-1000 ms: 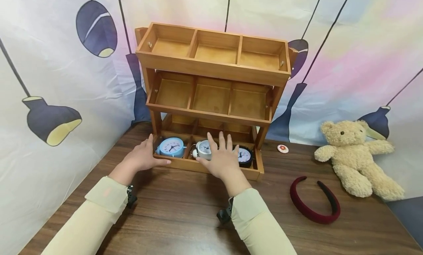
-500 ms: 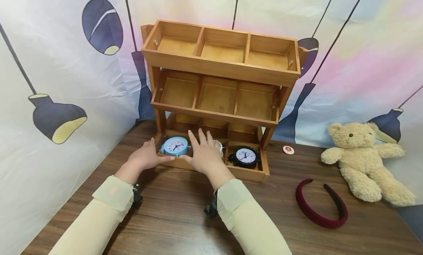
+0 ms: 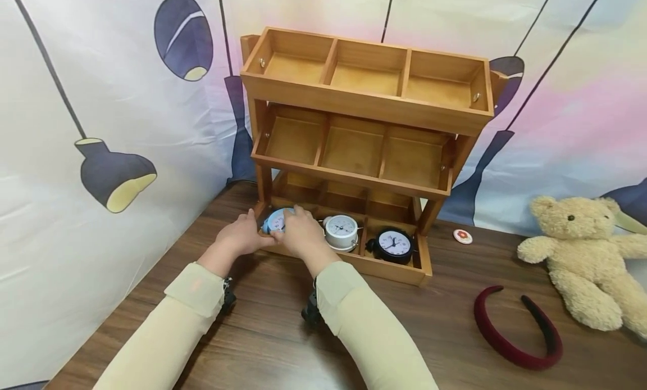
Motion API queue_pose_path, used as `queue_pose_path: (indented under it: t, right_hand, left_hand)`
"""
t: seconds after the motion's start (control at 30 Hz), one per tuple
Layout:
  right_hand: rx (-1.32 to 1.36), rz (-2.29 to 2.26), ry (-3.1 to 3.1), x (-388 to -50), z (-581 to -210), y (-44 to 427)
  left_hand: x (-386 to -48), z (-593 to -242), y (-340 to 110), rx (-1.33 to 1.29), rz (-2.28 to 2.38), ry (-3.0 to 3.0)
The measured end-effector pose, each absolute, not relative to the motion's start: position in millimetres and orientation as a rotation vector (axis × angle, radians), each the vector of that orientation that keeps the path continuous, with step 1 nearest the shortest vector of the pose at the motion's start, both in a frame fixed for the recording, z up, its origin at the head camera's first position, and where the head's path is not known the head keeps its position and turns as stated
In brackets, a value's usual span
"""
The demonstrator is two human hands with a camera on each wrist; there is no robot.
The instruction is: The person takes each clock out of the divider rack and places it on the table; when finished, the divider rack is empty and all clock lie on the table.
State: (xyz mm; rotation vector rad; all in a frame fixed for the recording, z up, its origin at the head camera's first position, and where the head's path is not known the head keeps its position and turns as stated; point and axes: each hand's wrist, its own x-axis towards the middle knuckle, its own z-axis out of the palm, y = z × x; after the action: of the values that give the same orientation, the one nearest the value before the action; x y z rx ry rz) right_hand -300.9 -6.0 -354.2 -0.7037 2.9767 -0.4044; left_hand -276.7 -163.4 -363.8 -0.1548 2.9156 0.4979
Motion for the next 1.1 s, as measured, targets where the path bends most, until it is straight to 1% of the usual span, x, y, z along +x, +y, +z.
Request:
queue_pose_path:
  t: [0.27,0.57,1.1]
  right_hand:
    - [-0.616,-0.424,3.018,-313.7,-364.4,-11.9]
    - [-0.452,-0.379,3.053,-319.1,-360.1,-18.0]
    - [-0.426,-0.467,3.117,-322.7,-369.3,-27.9]
  left_hand:
    - [-275.1,-365.1,-156.6,-0.156,0.503,2.903]
    - [-273.7,-362.2,-154.5,-0.159,0.530,2.901]
    - [-275.8,-362.9,-160.4,-0.187,0.457,2.908]
